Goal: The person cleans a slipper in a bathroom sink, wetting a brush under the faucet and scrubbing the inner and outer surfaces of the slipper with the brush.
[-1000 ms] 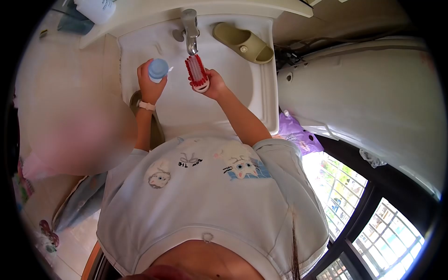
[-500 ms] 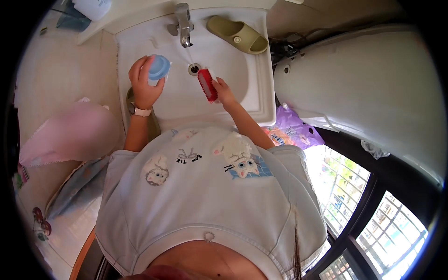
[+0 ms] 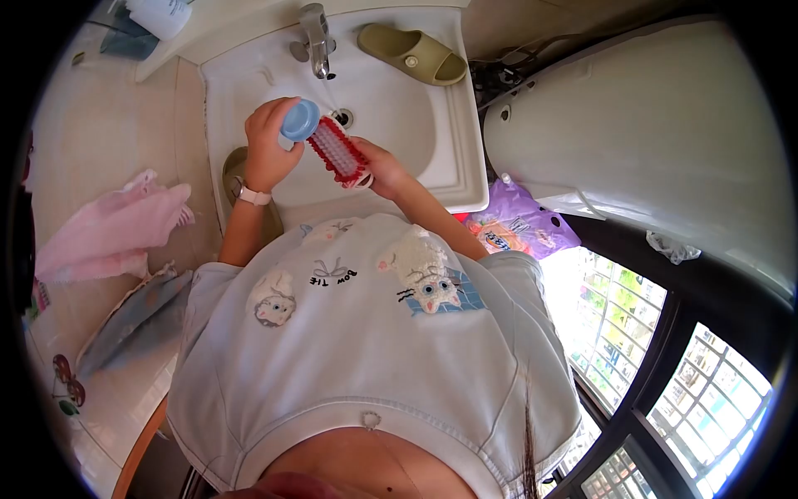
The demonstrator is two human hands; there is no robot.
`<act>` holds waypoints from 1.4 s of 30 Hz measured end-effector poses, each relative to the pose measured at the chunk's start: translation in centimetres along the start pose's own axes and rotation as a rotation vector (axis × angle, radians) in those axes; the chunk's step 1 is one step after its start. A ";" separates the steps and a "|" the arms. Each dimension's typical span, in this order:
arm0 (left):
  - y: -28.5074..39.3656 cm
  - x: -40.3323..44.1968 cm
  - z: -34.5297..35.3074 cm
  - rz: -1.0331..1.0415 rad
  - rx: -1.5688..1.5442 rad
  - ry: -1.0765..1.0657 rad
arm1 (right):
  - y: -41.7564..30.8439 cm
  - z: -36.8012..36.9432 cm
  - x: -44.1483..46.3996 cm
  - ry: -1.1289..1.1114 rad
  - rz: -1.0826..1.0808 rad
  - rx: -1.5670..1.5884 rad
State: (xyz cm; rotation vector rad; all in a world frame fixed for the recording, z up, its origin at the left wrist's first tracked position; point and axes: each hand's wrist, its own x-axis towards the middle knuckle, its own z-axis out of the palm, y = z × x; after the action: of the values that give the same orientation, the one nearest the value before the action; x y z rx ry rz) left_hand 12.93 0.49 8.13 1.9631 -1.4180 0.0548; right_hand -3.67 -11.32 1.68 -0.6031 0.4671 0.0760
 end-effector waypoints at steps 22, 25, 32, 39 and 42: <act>0.4 -1.8 0.4 0.013 0.058 -0.006 | 0.5 0.0 -0.1 -0.009 -0.035 -0.003; -0.2 -2.1 0.5 -0.023 0.060 -0.011 | 0.6 -0.4 -0.3 -0.023 -0.025 0.018; -0.6 -2.4 1.2 -0.051 0.167 -0.033 | 0.8 -1.2 -0.3 -0.005 0.027 0.000; -8.3 -2.3 4.9 -0.223 0.007 0.083 | 0.0 -2.2 0.6 -0.139 0.012 0.165; -14.8 -1.8 6.9 -0.630 -0.416 0.213 | -0.8 -1.9 0.6 -0.178 0.009 0.289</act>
State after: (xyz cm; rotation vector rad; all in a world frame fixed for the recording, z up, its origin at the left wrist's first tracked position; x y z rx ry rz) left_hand 22.32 0.35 -5.41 1.8893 -0.5722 -0.2869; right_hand -3.77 -13.10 0.48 -0.3074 0.3002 0.0685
